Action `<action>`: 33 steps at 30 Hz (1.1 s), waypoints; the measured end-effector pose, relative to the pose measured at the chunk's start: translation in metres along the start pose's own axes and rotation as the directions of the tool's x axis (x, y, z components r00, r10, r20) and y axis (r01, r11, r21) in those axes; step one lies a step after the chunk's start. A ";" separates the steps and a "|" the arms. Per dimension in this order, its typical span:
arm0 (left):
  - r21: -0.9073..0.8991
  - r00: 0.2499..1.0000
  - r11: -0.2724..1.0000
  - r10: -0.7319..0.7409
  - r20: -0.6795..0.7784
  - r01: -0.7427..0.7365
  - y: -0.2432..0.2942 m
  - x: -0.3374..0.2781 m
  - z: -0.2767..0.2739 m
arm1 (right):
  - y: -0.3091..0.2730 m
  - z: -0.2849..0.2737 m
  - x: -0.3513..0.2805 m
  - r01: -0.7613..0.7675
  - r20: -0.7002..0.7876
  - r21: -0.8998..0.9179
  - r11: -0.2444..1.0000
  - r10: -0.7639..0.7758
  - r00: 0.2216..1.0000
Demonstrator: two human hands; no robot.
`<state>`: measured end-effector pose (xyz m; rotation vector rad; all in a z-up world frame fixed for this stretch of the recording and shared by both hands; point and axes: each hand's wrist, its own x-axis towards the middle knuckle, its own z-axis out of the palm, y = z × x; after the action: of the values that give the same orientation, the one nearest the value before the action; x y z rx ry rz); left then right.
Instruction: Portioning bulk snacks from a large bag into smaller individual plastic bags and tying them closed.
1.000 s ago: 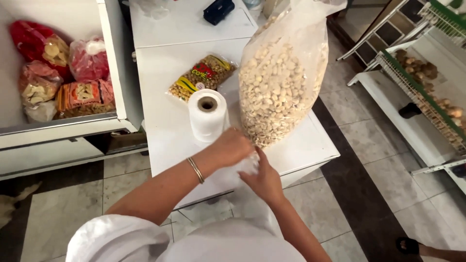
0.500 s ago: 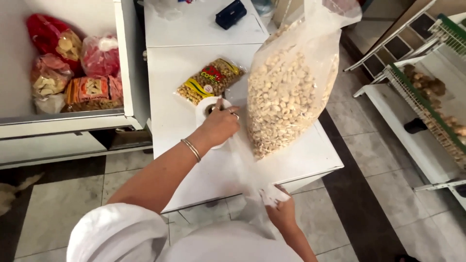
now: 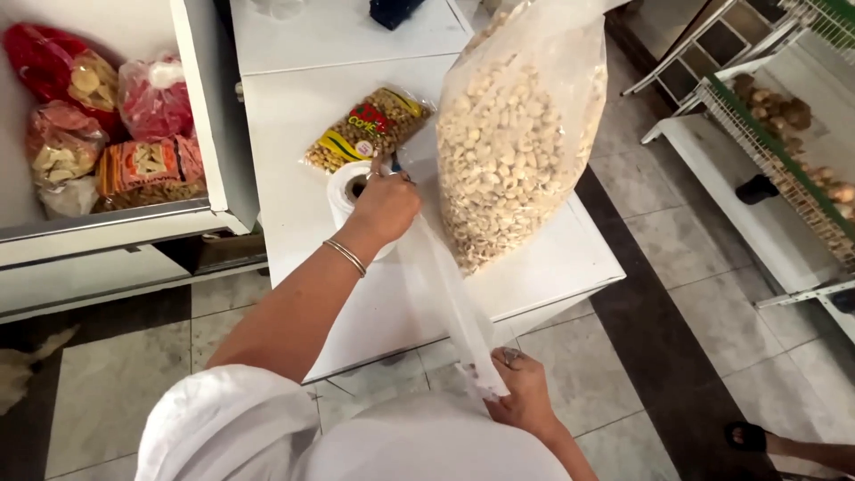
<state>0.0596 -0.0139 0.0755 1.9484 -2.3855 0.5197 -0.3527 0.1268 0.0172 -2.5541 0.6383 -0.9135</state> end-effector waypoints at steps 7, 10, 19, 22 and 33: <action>-0.018 0.991 0.999 -0.040 0.127 0.043 0.005 -0.001 -0.022 | -0.003 0.002 -0.012 -0.022 0.072 -0.166 0.986 0.035 0.997; 0.044 0.982 0.990 -0.137 0.129 0.132 0.001 0.009 -0.024 | 0.172 0.109 -0.164 -0.136 0.340 -0.415 0.900 0.292 0.894; 0.027 0.992 0.999 -0.019 0.126 0.016 0.007 0.011 -0.008 | 0.046 -0.020 -0.126 -0.596 -0.022 0.072 0.800 0.599 0.800; -0.023 0.998 0.999 0.035 0.047 -0.034 0.013 0.004 -0.009 | 0.008 -0.035 -0.058 -0.378 -0.094 0.070 0.923 0.384 0.919; -0.170 0.931 0.961 0.152 -0.332 -0.218 0.133 -0.046 -0.063 | -0.001 0.007 0.101 -0.464 0.036 -0.133 0.876 0.472 0.881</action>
<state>-0.0699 0.0685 0.0921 1.4404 -2.3208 0.5227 -0.2781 0.0759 0.0631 -2.3458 1.2565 -0.6294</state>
